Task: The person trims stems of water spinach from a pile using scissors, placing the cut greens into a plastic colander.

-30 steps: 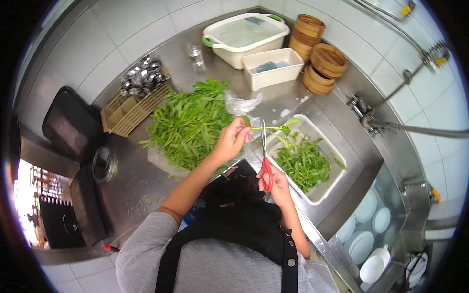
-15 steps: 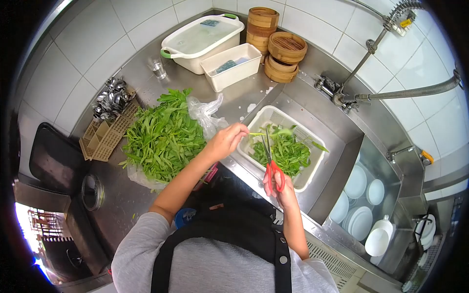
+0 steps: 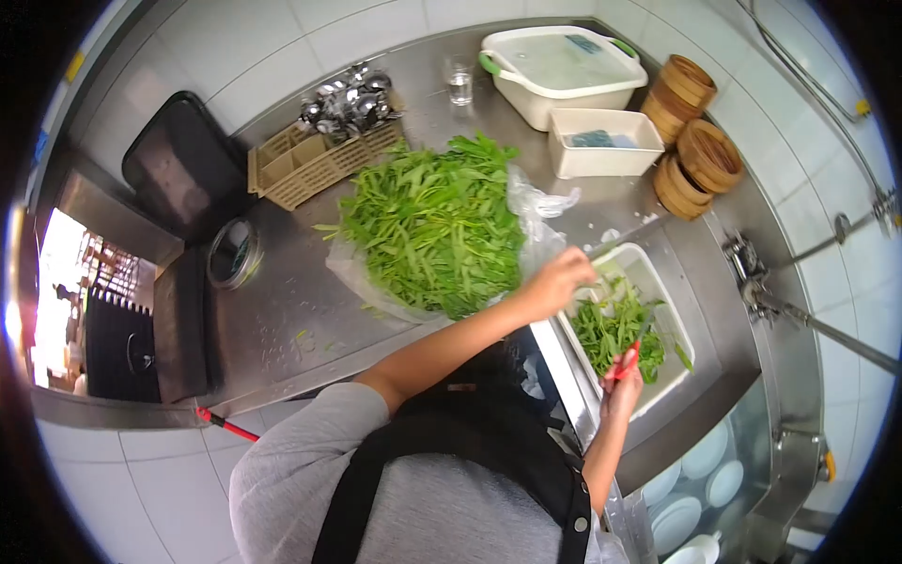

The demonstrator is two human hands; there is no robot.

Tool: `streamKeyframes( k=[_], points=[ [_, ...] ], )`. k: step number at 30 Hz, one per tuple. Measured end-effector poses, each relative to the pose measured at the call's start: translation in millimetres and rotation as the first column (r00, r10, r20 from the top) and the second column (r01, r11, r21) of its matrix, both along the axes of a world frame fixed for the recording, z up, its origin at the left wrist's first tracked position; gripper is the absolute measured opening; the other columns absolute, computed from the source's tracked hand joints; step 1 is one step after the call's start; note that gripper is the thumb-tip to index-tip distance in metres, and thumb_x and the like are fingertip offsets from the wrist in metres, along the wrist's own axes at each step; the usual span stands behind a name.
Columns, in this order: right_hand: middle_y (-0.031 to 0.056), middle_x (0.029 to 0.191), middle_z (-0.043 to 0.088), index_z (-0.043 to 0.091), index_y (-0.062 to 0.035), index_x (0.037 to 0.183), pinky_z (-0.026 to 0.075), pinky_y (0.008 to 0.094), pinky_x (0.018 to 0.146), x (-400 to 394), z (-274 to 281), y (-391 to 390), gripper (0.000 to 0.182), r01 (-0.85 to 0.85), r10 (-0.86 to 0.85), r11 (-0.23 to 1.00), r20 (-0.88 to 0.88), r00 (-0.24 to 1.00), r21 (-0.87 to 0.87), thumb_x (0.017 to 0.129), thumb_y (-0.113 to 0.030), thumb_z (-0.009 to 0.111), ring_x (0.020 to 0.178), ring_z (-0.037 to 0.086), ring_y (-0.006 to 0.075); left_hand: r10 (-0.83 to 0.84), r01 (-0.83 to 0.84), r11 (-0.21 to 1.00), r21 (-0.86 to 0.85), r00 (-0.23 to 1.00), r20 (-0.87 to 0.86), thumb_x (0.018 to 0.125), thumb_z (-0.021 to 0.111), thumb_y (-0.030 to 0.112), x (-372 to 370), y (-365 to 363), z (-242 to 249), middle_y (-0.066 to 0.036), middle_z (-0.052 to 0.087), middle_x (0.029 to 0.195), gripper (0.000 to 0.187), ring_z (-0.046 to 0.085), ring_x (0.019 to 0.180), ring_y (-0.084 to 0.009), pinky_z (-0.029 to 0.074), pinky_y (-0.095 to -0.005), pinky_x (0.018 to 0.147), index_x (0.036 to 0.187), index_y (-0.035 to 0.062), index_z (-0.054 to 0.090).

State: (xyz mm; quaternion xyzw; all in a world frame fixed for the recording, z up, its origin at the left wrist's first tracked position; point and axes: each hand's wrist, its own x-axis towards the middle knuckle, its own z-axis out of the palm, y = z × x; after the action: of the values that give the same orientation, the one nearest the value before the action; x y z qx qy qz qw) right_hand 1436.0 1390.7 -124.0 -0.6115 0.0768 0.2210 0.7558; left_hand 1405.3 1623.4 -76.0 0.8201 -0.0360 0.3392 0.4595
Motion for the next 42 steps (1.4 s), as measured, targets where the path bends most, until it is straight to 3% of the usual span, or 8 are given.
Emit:
streamKeyframes(
  k=[4,6,9,11,14,26,29,42],
  points=[
    [-0.0017,0.048,0.044,0.053,-0.0094,0.078,0.028,0.0234,0.038,4,-2,-6,0.047,-0.016,0.018,0.997,-0.022,1.000,0.081,0.084,-0.055,0.044,0.035,0.030,0.0090,0.502,-0.526,0.842,-0.118,0.684,0.529,0.073,0.040,-0.004,-66,93,26,-0.009,0.047,0.084,0.016,0.044,0.074,-0.0209,0.037,-0.0298,0.068,0.078,0.0042,0.053],
    [-0.0011,0.048,0.043,0.053,-0.0095,0.077,0.028,0.0237,0.039,3,2,1,0.046,0.005,-0.002,0.995,-0.034,0.999,0.100,0.084,-0.054,0.044,0.035,0.031,0.0093,0.746,-0.668,0.664,-0.337,0.626,0.228,0.074,0.042,-0.003,-108,138,14,-0.009,0.049,0.089,0.018,0.044,0.074,-0.0202,0.037,-0.0298,0.069,0.084,0.0043,0.055],
    [0.0001,0.048,0.043,0.053,-0.0084,0.079,0.029,0.0233,0.039,1,6,14,0.046,-0.047,0.044,0.994,0.039,0.998,0.097,0.085,-0.054,0.044,0.036,0.032,0.0094,0.791,-0.780,0.596,-0.194,0.611,-0.026,0.072,0.050,-0.002,-158,174,19,-0.009,0.051,0.089,0.020,0.047,0.078,-0.0223,0.039,-0.0329,0.072,0.090,0.0047,0.056],
    [0.0001,0.048,0.044,0.053,-0.0081,0.080,0.028,0.0224,0.039,-3,6,28,0.047,-0.097,0.090,0.991,0.071,0.993,0.097,0.085,-0.054,0.044,0.036,0.032,0.0090,0.752,-0.697,0.647,0.308,0.650,-0.110,0.070,0.061,0.003,-172,198,-5,-0.010,0.051,0.090,0.021,0.049,0.083,-0.0249,0.041,-0.0347,0.075,0.091,0.0048,0.059],
    [0.0006,0.049,0.045,0.052,-0.0062,0.081,0.024,0.0194,0.037,-10,11,52,0.047,-0.232,0.219,0.970,0.155,0.963,0.075,0.085,-0.052,0.044,0.037,0.035,0.0082,0.692,-0.577,0.710,0.403,0.676,-0.251,0.068,0.067,0.009,-175,206,-15,-0.012,0.052,0.092,0.019,0.049,0.087,-0.0271,0.042,-0.0357,0.077,0.086,0.0050,0.061],
    [0.0009,0.062,0.052,0.053,-0.0001,0.084,0.038,0.0188,0.050,-52,81,84,0.036,-0.847,0.771,0.531,0.409,0.488,0.010,0.077,-0.034,0.063,0.052,0.049,0.0071,0.505,-0.512,0.807,0.293,0.856,0.105,0.075,0.063,0.007,-121,135,79,-0.012,0.048,0.089,0.012,0.053,0.079,-0.0275,0.044,-0.0330,0.068,0.084,0.0037,0.057],
    [0.0013,0.064,0.053,0.053,-0.0005,0.084,0.039,0.0191,0.052,-55,87,84,0.016,-0.820,0.761,0.572,0.381,0.526,-0.009,0.079,-0.016,0.056,0.053,0.049,0.0066,0.389,-0.377,0.871,0.314,0.921,0.027,0.075,0.064,0.008,-98,110,80,-0.012,0.048,0.090,0.012,0.053,0.079,-0.0262,0.044,-0.0322,0.069,0.084,0.0031,0.057],
    [0.0028,0.055,0.052,0.053,-0.0031,0.084,0.029,0.0196,0.044,-52,64,37,0.035,-0.331,0.306,0.944,0.351,0.885,0.012,0.088,-0.038,0.048,0.046,0.043,0.0068,0.064,-0.056,0.984,0.168,0.997,-0.048,0.077,0.060,0.009,-18,-22,45,-0.012,0.047,0.091,0.011,0.056,0.076,-0.0306,0.046,-0.0387,0.065,0.084,0.0034,0.054]
  ],
)
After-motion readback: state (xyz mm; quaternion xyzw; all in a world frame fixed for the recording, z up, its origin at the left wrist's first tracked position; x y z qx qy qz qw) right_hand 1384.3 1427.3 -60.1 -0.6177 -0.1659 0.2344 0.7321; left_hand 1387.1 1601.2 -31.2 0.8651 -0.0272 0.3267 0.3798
